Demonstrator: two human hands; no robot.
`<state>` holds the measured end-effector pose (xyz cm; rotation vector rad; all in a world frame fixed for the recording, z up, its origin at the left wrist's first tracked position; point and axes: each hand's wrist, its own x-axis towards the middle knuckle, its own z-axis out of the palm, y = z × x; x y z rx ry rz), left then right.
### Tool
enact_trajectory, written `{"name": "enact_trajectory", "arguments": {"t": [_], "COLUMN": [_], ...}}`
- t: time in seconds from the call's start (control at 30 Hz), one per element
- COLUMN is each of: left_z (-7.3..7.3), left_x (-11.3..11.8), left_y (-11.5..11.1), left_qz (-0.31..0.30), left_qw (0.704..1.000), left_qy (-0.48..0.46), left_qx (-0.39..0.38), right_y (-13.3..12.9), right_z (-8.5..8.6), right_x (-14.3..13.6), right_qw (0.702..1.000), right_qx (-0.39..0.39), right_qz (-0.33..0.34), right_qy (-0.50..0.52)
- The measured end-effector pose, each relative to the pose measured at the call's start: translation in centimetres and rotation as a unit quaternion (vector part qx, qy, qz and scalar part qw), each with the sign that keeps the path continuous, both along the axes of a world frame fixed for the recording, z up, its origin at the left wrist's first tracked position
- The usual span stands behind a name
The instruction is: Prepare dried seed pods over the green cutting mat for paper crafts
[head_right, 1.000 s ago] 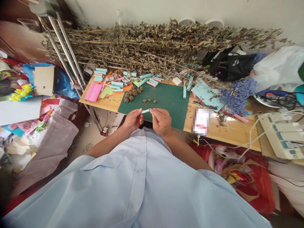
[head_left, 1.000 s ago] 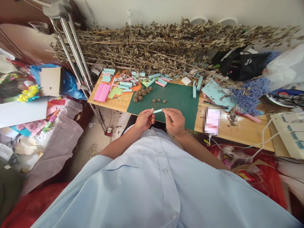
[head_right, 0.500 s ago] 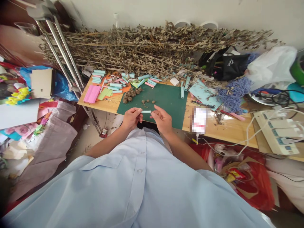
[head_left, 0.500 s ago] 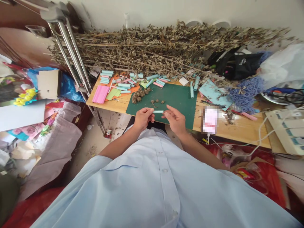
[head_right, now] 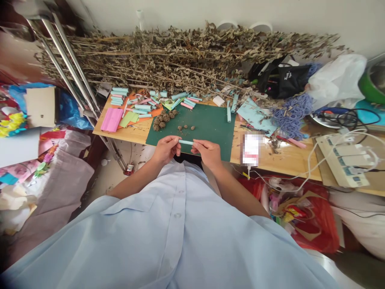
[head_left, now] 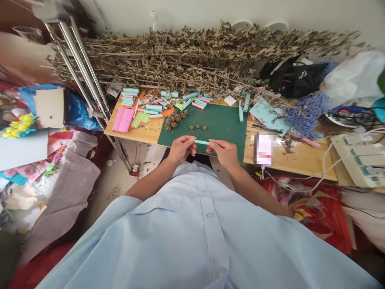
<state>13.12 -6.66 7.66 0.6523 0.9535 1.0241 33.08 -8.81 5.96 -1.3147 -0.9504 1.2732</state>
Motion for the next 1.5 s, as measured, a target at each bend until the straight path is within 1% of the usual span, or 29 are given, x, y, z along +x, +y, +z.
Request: {"name": "enact_trajectory", "arguments": {"t": [0.27, 0.47, 0.57, 0.7, 0.8, 0.87, 0.93, 1.0, 1.13, 1.23, 1.33, 1.43, 1.5], "left_z": [-0.7, -1.1, -1.3, -1.7, -2.1, -2.3, -2.3, -2.3, -2.5, -2.8, -3.0, -2.7, -2.4], "left_x": [-0.7, -2.2, -2.9, -3.8, -4.4, -4.8, -5.2, -5.6, -6.1, -6.2, -6.2, -5.9, -5.7], "left_y": [0.1, 0.2, 0.2, 0.1, 0.1, 0.0, -0.1, -0.3, -0.2, -0.1, -0.1, 0.0, -0.1], "left_qz": [-0.001, -0.044, -0.028, -0.012, -0.010, -0.015, -0.025, -0.044, -0.055, -0.055, -0.080, -0.105, -0.117], "left_qw": [1.000, 0.998, 0.999, 0.999, 0.999, 0.999, 0.998, 0.997, 0.997, 0.996, 0.991, 0.983, 0.978], "left_qy": [0.029, 0.036, 0.042, 0.044, 0.048, 0.046, 0.055, 0.068, 0.061, 0.065, 0.104, 0.152, 0.171], "left_qx": [-0.002, 0.003, 0.000, -0.007, 0.001, 0.013, 0.017, 0.012, 0.002, -0.001, -0.007, -0.005, -0.003], "right_y": [0.3, 0.7, 0.9, 1.1, 1.2, 1.1, 1.0, 1.0, 1.3, 1.3, 1.2, 1.0, 0.9], "right_z": [-0.4, -0.3, -0.1, -0.1, -0.2, -0.3, -0.5, -0.9, -2.0, -2.5, -2.7, -3.0, -3.3], "right_x": [-0.7, -2.2, -3.1, -4.1, -4.9, -5.6, -6.2, -6.7, -7.4, -7.7, -7.8, -7.7, -7.6], "right_qw": [1.000, 0.999, 0.999, 0.991, 0.986, 0.990, 0.996, 0.997, 0.996, 0.995, 0.991, 0.986, 0.985], "right_qx": [-0.015, -0.003, -0.012, -0.071, -0.103, -0.104, -0.088, -0.073, -0.060, -0.052, -0.047, -0.041, -0.038], "right_qz": [0.014, 0.025, 0.031, 0.047, 0.063, 0.048, 0.011, -0.006, -0.045, -0.041, -0.049, -0.046, -0.043], "right_qy": [-0.020, -0.034, 0.007, 0.100, 0.113, 0.085, 0.027, -0.019, -0.046, -0.080, -0.119, -0.155, -0.162]}}
